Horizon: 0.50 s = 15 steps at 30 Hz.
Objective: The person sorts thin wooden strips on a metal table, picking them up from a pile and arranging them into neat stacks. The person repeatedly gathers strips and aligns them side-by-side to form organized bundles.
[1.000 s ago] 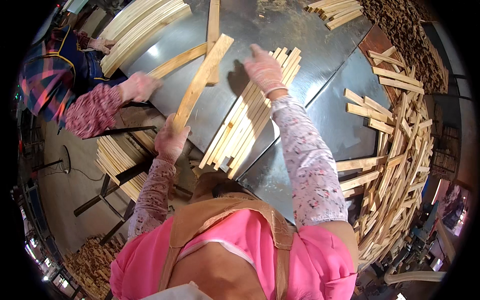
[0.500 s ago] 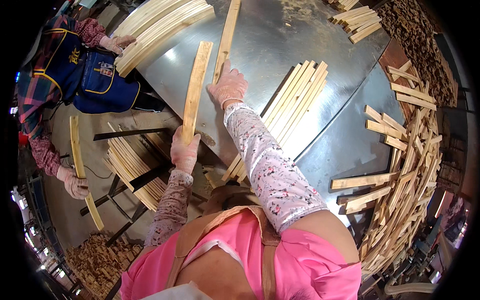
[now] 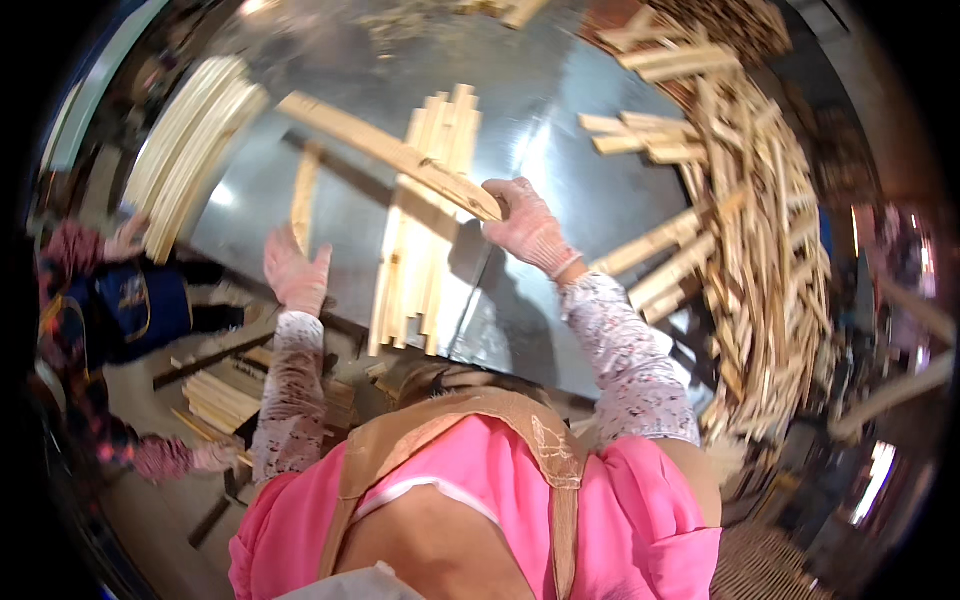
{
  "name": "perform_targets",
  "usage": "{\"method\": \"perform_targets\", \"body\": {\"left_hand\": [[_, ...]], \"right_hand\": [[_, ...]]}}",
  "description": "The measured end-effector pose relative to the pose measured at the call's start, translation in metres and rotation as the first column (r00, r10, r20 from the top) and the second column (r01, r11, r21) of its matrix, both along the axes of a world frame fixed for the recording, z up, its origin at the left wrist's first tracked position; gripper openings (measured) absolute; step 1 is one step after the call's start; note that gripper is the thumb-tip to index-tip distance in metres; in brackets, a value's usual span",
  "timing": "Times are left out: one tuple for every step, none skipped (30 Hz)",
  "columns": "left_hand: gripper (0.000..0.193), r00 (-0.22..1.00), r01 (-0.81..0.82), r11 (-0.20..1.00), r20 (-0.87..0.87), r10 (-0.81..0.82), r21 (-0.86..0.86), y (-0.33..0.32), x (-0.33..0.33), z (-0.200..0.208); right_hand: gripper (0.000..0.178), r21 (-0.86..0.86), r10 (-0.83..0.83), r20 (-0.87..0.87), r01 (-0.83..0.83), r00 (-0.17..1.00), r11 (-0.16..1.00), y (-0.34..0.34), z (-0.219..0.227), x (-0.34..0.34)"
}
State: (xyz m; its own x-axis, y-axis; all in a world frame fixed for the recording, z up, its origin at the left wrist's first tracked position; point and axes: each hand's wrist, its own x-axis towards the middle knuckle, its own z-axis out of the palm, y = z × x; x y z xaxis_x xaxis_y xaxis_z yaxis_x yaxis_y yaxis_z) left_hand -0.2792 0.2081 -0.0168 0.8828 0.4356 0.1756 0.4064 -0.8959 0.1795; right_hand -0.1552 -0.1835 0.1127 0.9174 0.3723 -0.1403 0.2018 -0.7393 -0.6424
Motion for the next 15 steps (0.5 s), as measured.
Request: {"method": "perform_targets", "body": {"left_hand": [[0.103,0.975,0.184,0.983,0.126,-0.183,0.003,-0.029,0.027,0.027],[0.102,0.925,0.337,0.938,0.159,-0.345,0.080,-0.054,0.047,0.052],[0.101,0.846,0.476,0.866,0.188,-0.499,0.153,-0.080,0.070,0.071],[0.100,0.744,0.590,0.772,0.212,-0.634,0.237,-0.109,0.087,0.090],[0.100,0.668,0.699,0.677,0.126,-0.733,0.230,-0.139,0.102,0.113],[0.099,0.584,0.784,0.577,0.043,-0.811,0.229,-0.162,0.111,0.137],[0.099,0.465,0.866,0.450,-0.021,-0.885,0.215,-0.200,0.123,0.146],[0.096,0.406,0.884,0.403,0.039,-0.913,0.239,-0.248,0.127,0.144],[0.093,0.357,0.890,0.367,0.087,-0.930,0.272,-0.293,0.125,0.146],[0.091,0.237,0.917,0.255,0.095,-0.967,0.306,-0.343,0.125,0.152],[0.088,0.122,0.932,0.142,0.079,-0.989,0.334,-0.394,0.125,0.160],[0.082,0.326,0.941,0.338,-0.327,-0.887,0.021,-0.469,0.114,0.172],[0.078,0.260,0.961,0.273,-0.188,-0.947,-0.051,-0.519,0.102,0.163],[0.073,0.194,0.973,0.199,-0.050,-0.980,-0.117,-0.568,0.094,0.154],[0.069,0.146,0.976,0.137,0.046,-0.988,-0.167,-0.649,0.072,0.156]], "right_hand": [[0.056,0.068,-0.024,0.027,0.022,0.999,0.997,-0.047,0.024,-0.025],[0.056,0.101,-0.019,0.032,0.016,0.999,0.995,-0.087,0.049,-0.048],[0.056,0.125,-0.016,0.040,0.010,0.999,0.992,-0.125,0.075,-0.070],[0.057,0.154,-0.006,0.056,-0.002,0.998,0.988,-0.166,0.092,-0.094],[0.061,0.140,-0.017,0.189,-0.010,0.982,0.990,-0.215,0.102,-0.114],[0.061,0.093,-0.051,0.247,0.029,0.968,0.995,-0.256,0.127,-0.132],[0.060,0.044,-0.065,0.237,0.056,0.969,0.997,-0.296,0.156,-0.155],[0.060,-0.005,-0.090,0.224,0.093,0.970,0.996,-0.337,0.176,-0.183],[0.063,-0.061,-0.070,0.225,0.086,0.972,0.994,-0.376,0.187,-0.213],[0.066,-0.124,-0.045,0.223,0.074,0.974,0.990,-0.414,0.198,-0.240],[0.063,-0.114,-0.089,0.266,0.123,0.960,0.986,-0.451,0.204,-0.273],[0.062,0.055,-0.338,0.328,0.339,0.882,0.939,-0.490,0.198,-0.307],[0.060,0.246,-0.556,0.362,0.499,0.748,0.831,-0.528,0.195,-0.343],[0.059,0.441,-0.740,0.346,0.597,0.576,0.670,-0.569,0.190,-0.370],[0.048,0.738,-0.919,0.287,0.550,0.269,0.391,-0.616,0.171,-0.390]]}}
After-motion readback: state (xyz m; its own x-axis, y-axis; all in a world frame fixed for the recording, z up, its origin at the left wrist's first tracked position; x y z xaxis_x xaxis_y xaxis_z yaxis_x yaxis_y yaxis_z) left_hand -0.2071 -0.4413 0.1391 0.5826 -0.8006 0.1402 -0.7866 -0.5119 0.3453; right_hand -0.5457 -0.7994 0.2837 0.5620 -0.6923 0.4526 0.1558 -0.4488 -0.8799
